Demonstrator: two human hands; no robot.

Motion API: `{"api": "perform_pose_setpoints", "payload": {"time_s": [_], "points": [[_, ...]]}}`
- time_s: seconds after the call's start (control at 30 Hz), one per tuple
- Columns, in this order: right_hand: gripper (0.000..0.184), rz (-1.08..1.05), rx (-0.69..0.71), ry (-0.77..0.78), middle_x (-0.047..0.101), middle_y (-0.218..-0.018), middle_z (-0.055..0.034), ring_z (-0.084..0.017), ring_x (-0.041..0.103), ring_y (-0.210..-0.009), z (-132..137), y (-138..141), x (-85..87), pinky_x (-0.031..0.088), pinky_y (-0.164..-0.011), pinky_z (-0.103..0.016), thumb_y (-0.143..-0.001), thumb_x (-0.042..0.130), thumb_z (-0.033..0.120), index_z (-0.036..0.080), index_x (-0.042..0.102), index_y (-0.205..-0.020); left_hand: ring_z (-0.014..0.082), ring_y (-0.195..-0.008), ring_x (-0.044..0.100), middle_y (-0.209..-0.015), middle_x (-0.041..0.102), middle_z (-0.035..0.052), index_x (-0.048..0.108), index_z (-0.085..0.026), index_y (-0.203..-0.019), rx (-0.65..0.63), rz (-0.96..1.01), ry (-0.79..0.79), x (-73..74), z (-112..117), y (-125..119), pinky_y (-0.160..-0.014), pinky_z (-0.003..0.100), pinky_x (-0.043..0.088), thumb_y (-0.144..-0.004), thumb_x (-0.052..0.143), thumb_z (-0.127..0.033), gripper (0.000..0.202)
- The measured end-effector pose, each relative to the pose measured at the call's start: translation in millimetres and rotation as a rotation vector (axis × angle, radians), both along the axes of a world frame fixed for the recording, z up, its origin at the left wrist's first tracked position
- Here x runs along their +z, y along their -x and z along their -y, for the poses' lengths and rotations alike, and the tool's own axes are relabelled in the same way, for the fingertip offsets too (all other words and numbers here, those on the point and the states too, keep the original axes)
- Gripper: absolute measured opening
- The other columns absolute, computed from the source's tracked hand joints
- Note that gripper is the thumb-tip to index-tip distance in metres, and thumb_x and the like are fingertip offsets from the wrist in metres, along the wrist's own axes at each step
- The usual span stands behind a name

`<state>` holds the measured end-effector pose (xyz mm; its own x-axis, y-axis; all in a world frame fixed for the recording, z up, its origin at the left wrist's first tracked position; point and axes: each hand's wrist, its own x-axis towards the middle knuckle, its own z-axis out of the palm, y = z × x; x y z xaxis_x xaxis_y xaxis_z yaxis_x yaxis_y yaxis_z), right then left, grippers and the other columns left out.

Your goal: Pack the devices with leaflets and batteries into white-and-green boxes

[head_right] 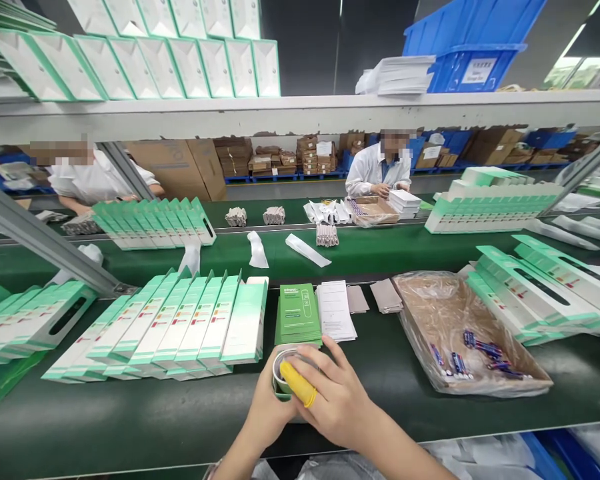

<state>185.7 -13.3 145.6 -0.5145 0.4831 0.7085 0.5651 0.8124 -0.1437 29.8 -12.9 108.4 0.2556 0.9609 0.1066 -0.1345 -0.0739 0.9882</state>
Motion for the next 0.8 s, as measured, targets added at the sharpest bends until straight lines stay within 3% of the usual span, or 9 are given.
{"api": "perform_pose_setpoints", "payload": {"time_s": [0.07, 0.27, 0.37, 0.43, 0.5, 0.57, 0.63, 0.73, 0.8], "points": [[0.028, 0.063, -0.04, -0.032, 0.072, -0.114, -0.009, -0.026, 0.055, -0.121, 5, 0, 0.1, 0.018, -0.119, -0.049, -0.093, 0.051, 0.016, 0.009, 0.062, -0.117, 0.0248, -0.107, 0.065, -0.122, 0.067, 0.0069, 0.053, -0.022, -0.122, 0.006, -0.001, 0.009, -1.2, 1, -1, -0.092, 0.032, 0.051, -0.069, 0.073, -0.016, 0.057], [0.028, 0.195, -0.046, 0.0, 0.07, -0.117, -0.0123, -0.025, 0.059, -0.114, 12, 6, 5.8, 0.027, -0.116, -0.046, -0.091, 0.056, 0.025, 0.007, 0.066, -0.111, 0.0245, -0.098, 0.069, -0.109, 0.072, 0.0059, 0.057, -0.02, -0.114, 0.124, -0.091, -0.006, -5.3, 5, -4, -0.084, 0.032, 0.056, -0.073, 0.073, -0.027, 0.045], [0.018, 0.252, -0.077, -0.003, 0.072, -0.11, -0.0115, -0.025, 0.062, -0.105, 17, 12, -3.2, 0.022, -0.117, -0.049, -0.09, 0.055, 0.017, 0.01, 0.069, -0.099, 0.0245, -0.096, 0.069, -0.11, 0.071, 0.0068, 0.054, -0.02, -0.117, 0.092, -0.132, -0.02, -14.9, 5, -2, -0.083, 0.033, 0.057, -0.073, 0.072, -0.026, 0.048], [0.022, 0.289, -0.078, 0.034, 0.071, -0.114, -0.0111, -0.024, 0.061, -0.108, 22, 11, -5.4, 0.016, -0.119, -0.05, -0.089, 0.051, 0.011, 0.011, 0.067, -0.104, 0.024, -0.094, 0.07, -0.11, 0.071, 0.0073, 0.053, -0.019, -0.118, 0.065, -0.148, -0.03, -21.2, 6, 0, -0.082, 0.032, 0.056, -0.071, 0.074, -0.025, 0.052], [0.032, 0.28, -0.046, 0.081, 0.069, -0.119, -0.0082, -0.021, 0.058, -0.115, 24, -4, -4.0, 0.012, -0.12, -0.051, -0.089, 0.047, 0.008, 0.013, 0.063, -0.116, 0.0236, -0.092, 0.069, -0.107, 0.071, 0.0071, 0.055, -0.019, -0.115, 0.065, -0.158, -0.028, -24.1, 7, 0, -0.081, 0.032, 0.055, -0.069, 0.076, -0.027, 0.052], [0.039, 0.203, -0.067, 0.083, 0.069, -0.12, -0.0067, -0.021, 0.057, -0.119, 20, -38, -4.2, 0.018, -0.119, -0.05, -0.089, 0.042, 0.009, 0.017, 0.058, -0.124, 0.024, -0.091, 0.068, -0.104, 0.071, 0.0071, 0.056, -0.019, -0.115, 0.076, -0.183, 0.004, -23.6, 9, 1, -0.082, 0.033, 0.054, -0.068, 0.076, -0.03, 0.052], [0.04, 0.121, -0.301, 0.089, 0.069, -0.116, -0.0111, -0.025, 0.059, -0.117, 9, -94, -11.5, 0.035, -0.109, -0.05, -0.088, 0.04, 0.012, 0.017, 0.059, -0.122, 0.0257, -0.092, 0.068, -0.104, 0.07, 0.0081, 0.055, -0.019, -0.118, 0.092, -0.237, 0.076, -22.4, 11, 3, -0.082, 0.035, 0.053, -0.068, 0.076, -0.033, 0.056], [0.032, 0.313, -1.1, 0.457, 0.07, -0.101, -0.0161, -0.031, 0.066, -0.1, -14, -195, -37.8, 0.049, -0.089, -0.046, -0.09, 0.043, 0.02, 0.015, 0.064, -0.113, 0.0298, -0.1, 0.065, -0.11, 0.068, 0.0121, 0.054, -0.019, -0.122, 0.053, -0.322, 0.175, -25.3, 13, 8, -0.085, 0.039, 0.051, -0.068, 0.075, -0.037, 0.061], [0.028, 0.343, -1.248, 0.567, 0.069, -0.09, -0.023, -0.036, 0.068, -0.085, -26, -251, -60.2, 0.05, -0.075, -0.047, -0.088, 0.045, 0.018, 0.007, 0.067, -0.101, 0.0316, -0.103, 0.064, -0.113, 0.066, 0.014, 0.054, -0.019, -0.123, 0.026, -0.341, 0.196, -30.9, 15, 12, -0.089, 0.042, 0.05, -0.067, 0.076, -0.038, 0.063]]}}
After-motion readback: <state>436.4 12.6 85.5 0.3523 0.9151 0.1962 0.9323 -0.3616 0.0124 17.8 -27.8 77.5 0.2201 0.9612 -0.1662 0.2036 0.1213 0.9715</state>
